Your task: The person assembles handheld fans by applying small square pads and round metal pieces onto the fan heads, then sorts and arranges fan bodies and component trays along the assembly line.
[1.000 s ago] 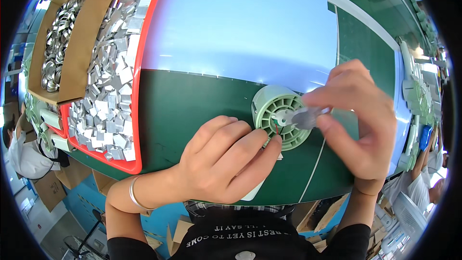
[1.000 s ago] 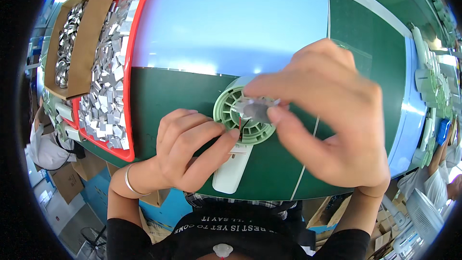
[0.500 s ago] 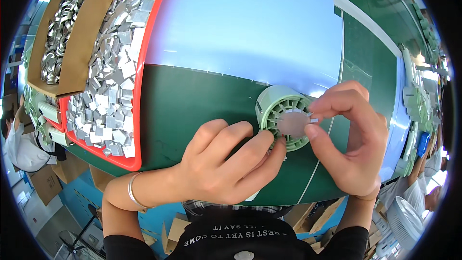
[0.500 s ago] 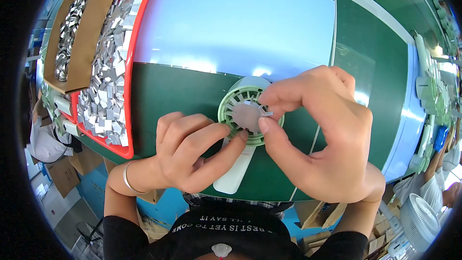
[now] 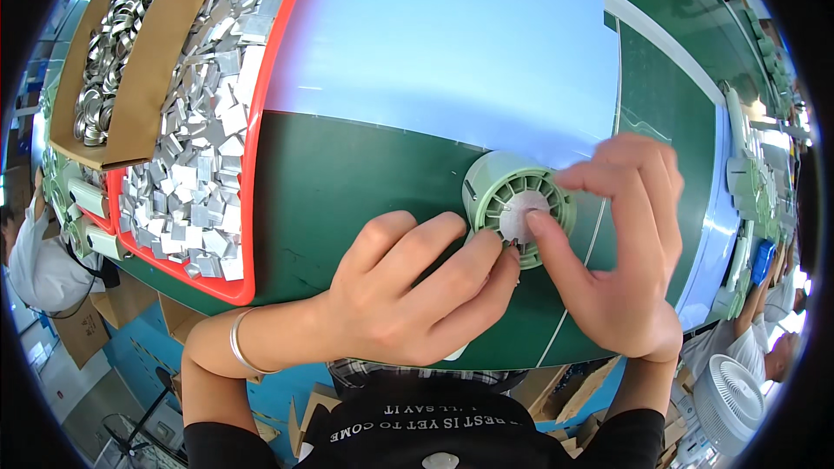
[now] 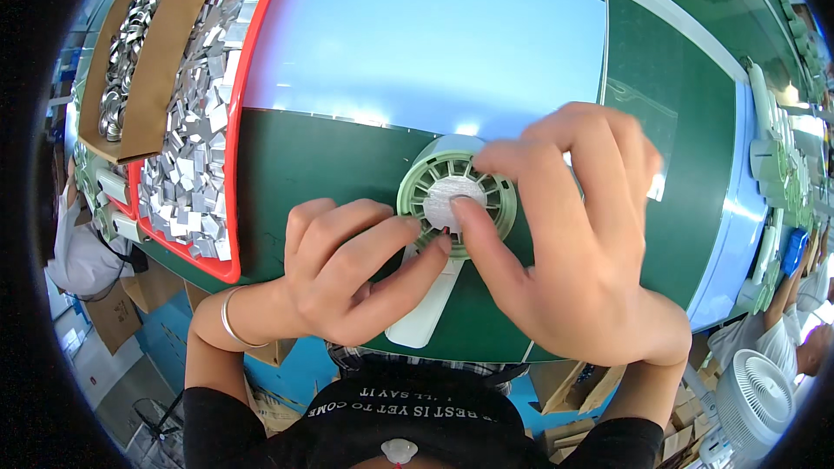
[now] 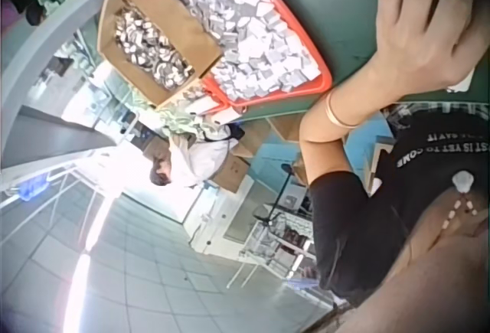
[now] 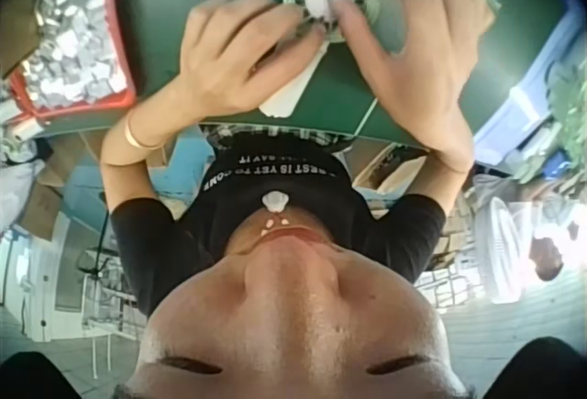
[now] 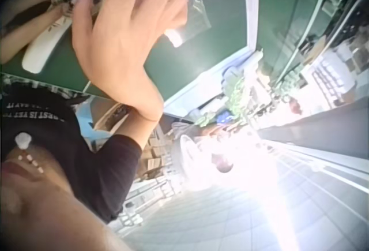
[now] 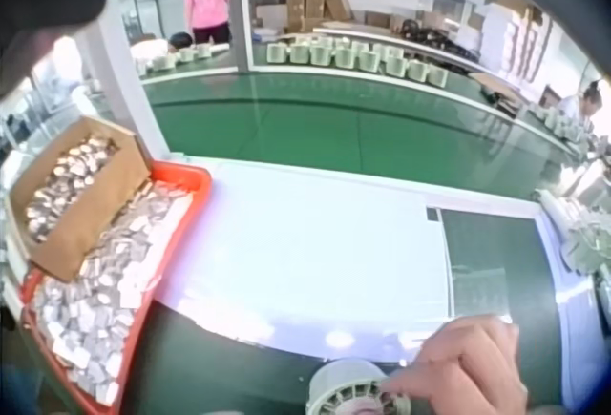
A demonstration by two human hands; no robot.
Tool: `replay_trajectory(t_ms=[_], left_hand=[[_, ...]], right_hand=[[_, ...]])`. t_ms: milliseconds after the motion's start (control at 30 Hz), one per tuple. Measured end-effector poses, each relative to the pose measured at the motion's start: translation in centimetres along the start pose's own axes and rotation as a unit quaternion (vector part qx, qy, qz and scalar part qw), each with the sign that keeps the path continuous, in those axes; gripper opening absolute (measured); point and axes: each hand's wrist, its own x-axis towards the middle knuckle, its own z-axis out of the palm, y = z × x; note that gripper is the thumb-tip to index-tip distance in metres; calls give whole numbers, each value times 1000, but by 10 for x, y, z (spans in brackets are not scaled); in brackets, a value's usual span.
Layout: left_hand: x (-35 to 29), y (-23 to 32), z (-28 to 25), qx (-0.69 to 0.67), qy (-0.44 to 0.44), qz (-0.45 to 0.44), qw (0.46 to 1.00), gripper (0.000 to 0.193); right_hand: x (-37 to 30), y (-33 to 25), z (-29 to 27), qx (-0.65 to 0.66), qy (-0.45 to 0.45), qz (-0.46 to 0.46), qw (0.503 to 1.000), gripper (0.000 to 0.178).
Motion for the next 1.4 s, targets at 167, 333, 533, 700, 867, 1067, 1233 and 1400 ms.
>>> replay_trajectory(t_ms=[167, 333, 533, 700, 867, 1067, 1233, 1400], left_hand=[[0, 0, -2, 7, -19, -1, 1000, 29], [-1, -1, -3, 7, -25, 3, 1000, 29], [2, -2, -6, -6, -45, -4, 999, 29], [0, -3, -6, -5, -46, 4, 999, 30], [1, -2, -5, -8, -46, 0, 999, 29], [1, -2, -7, -1, -59, -5, 998, 33], [2, -4, -6, -5, -62, 4, 998, 36], [3, -3, -7, -7, -61, 4, 998, 38]], right_hand=[[3, 12, 12, 165, -23, 49, 985, 29], [3, 18, 17, 253, -49, 71, 964, 28], [4, 19, 18, 297, -50, 81, 950, 27], [4, 20, 19, 316, -52, 80, 944, 27], [4, 22, 20, 341, -63, 91, 934, 27], [4, 21, 21, 345, -64, 83, 933, 28], [5, 25, 20, 345, -67, 80, 933, 29], [6, 24, 17, 350, -71, 81, 931, 30]])
